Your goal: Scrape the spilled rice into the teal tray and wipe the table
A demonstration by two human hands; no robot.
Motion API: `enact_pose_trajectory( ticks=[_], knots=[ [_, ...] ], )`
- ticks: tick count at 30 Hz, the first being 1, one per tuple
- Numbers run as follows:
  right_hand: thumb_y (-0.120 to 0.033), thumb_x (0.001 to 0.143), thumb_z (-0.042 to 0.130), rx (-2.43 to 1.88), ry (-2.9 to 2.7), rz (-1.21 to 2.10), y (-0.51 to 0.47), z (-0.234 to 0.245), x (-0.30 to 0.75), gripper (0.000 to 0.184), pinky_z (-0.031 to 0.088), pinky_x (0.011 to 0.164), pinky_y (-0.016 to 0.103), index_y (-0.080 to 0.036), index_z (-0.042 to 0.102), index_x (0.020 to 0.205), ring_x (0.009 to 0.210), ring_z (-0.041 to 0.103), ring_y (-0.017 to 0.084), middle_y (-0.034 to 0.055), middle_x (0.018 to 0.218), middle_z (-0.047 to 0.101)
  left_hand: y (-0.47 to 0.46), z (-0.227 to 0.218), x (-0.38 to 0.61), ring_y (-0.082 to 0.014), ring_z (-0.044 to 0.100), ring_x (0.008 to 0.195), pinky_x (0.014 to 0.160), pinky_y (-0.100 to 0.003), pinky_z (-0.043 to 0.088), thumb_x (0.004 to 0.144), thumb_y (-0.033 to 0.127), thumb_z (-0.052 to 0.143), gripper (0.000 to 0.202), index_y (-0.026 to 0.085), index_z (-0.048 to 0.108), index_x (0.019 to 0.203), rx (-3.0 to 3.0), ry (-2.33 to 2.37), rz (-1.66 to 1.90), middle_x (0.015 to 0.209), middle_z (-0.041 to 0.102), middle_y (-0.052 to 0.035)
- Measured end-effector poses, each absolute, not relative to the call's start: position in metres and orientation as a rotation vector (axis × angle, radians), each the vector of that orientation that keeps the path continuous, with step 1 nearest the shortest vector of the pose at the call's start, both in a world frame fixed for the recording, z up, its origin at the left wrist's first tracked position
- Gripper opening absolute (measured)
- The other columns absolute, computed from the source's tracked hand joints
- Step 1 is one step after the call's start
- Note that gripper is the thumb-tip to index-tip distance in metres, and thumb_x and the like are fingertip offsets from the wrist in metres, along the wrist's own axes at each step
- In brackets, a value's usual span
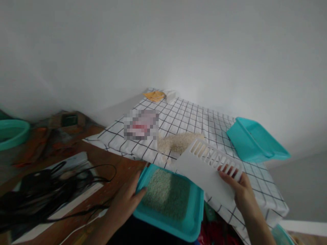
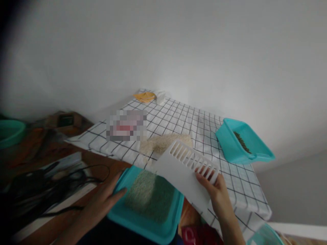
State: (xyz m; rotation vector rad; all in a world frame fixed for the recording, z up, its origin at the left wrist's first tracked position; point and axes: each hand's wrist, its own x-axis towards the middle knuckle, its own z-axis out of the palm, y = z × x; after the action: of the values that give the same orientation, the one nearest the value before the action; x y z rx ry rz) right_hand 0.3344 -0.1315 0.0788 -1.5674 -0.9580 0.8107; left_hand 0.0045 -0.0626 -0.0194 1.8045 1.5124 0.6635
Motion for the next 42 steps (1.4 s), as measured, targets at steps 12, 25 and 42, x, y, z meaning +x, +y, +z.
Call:
enact_pose_trajectory(
  ticks=[12, 25, 42],
  knots=[
    [-0.045, 0.074, 0.079, -1.51, -0.971, 0.771, -0.107, 0.072, 0.321, 0.029, 0.055, 0.072, 0.035, -0.02, 0.076, 0.086, 0.082, 0.07, 0.028, 0.0068, 0.086, 0.076, -0.066, -0.029, -0.001, -0.0327, 0.042, 0.141, 0.118, -0.051, 0.031, 0.085, 0.043, 0.039, 0.071, 0.002, 0.04, 0.143, 1.654, 1.527, 0.611, 0.149, 0.048, -0.0225],
    [-0.036, 0.067, 0.084, -1.37, -0.821, 0.903, -0.086, 0.072, 0.299, 0.023, 0.052, 0.06, 0.026, -0.02, 0.077, 0.082, 0.066, 0.066, 0.019, 0.0028, 0.075, 0.073, -0.062, -0.016, -0.007, -0.0349, 0.045, 0.139, 0.116, -0.055, 0.032, 0.081, 0.041, 0.041, 0.071, 0.003, 0.039, 0.142, 1.609, 1.521, 0.64, 0.148, 0.05, -0.0236],
    [-0.034, 0.066, 0.085, -1.389, -0.892, 0.797, -0.093, 0.073, 0.306, 0.021, 0.054, 0.063, 0.027, -0.02, 0.077, 0.08, 0.07, 0.068, 0.02, 0.0036, 0.077, 0.074, -0.069, -0.023, -0.008, -0.0316, 0.059, 0.127, 0.105, -0.046, 0.048, 0.087, 0.035, 0.047, 0.058, 0.015, 0.048, 0.141, 1.871, 1.528, 0.668, 0.136, 0.064, -0.0148]
  ],
)
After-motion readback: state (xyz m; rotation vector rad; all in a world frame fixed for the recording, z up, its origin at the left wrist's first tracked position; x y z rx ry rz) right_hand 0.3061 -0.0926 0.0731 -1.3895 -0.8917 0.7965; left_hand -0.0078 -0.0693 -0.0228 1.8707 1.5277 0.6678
